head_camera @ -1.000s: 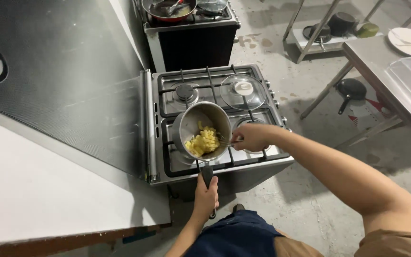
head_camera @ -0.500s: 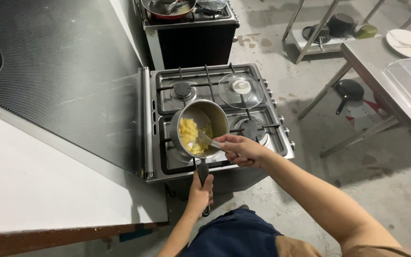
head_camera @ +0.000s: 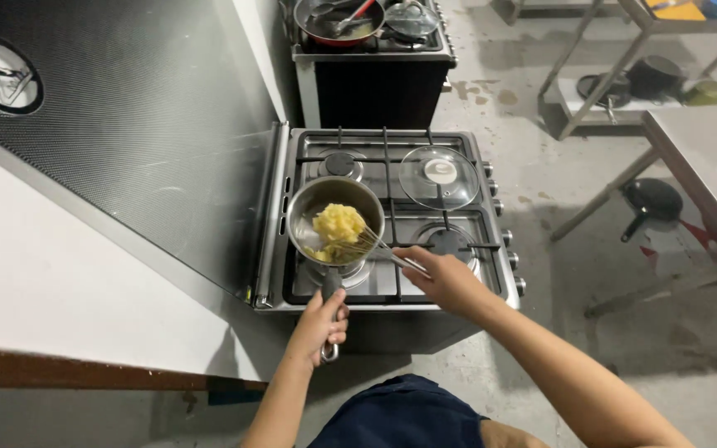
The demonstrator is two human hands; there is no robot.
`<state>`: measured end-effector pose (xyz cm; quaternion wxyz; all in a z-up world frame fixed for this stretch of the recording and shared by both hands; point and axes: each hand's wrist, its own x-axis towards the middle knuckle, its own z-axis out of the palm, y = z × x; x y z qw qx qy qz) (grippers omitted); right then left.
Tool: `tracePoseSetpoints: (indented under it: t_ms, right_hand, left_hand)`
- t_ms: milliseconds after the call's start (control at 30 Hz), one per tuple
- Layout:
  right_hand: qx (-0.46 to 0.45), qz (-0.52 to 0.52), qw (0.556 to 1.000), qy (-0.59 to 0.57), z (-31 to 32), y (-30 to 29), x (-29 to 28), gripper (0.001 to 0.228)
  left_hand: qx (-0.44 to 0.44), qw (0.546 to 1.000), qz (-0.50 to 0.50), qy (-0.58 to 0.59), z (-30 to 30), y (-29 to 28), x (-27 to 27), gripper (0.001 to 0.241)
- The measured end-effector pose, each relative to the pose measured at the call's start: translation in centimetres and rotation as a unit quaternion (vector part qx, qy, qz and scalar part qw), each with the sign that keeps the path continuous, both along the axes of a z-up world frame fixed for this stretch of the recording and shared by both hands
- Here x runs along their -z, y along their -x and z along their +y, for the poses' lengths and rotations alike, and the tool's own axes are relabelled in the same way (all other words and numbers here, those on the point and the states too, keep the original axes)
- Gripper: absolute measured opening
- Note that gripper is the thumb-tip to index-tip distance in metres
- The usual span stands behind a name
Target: Whisking a thick mixture in a pot on a gas stove.
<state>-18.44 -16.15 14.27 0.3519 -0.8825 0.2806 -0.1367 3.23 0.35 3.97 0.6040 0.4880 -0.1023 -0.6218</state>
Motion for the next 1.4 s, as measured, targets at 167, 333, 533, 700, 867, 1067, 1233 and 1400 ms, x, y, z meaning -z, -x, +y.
tracePoseSetpoints:
  t_ms: [167, 333, 533, 700, 867, 1067, 1233, 1400]
  right_hand:
    - [-0.015, 0.087, 0.993, 0.075, -1.6, -2.1, -1.2, 0.041]
    - [-0.061, 0.078, 0.980, 0.171, -4.1, -3.1, -0.1, 0.036]
    - [-0.081, 0.015, 0.983, 0.163, -5.6, -1.2, 0.7, 0.035]
    - [-0.110, -0.007, 0.980, 0.165, -7.4, -0.9, 1.9, 0.033]
    - [-0.124, -0.050, 0.976, 0.174, -9.6, -1.2, 4.5, 0.031]
    - [-0.142, -0.092, 0.971, 0.171, -10.2, -1.2, 5.0, 0.031]
    - [-0.137, -0.073, 0.972, 0.176, -10.8, -1.3, 5.3, 0.029]
    - [-0.142, -0.070, 0.973, 0.168, -11.1, -1.6, 4.3, 0.029]
  left_hand:
    - [-0.036, 0.998, 0.054, -0.016, -0.9, -1.6, -1.0, 0.018]
    - [-0.037, 0.998, -0.043, -0.040, -0.8, -1.8, -0.9, 0.024]
    - [-0.098, 0.848, -0.506, -0.127, 1.4, -0.7, -1.1, 0.057]
    - [-0.130, 0.723, -0.655, -0.177, 1.7, 3.3, -2.6, 0.053]
    - [-0.153, 0.592, -0.757, -0.231, 0.6, 6.7, -4.1, 0.049]
    - [-0.208, 0.602, -0.728, -0.254, 0.0, 7.1, -4.9, 0.040]
    - [-0.240, 0.604, -0.728, -0.218, 0.1, 6.7, -4.4, 0.037]
    - [-0.241, 0.614, -0.721, -0.212, 0.1, 6.5, -4.5, 0.035]
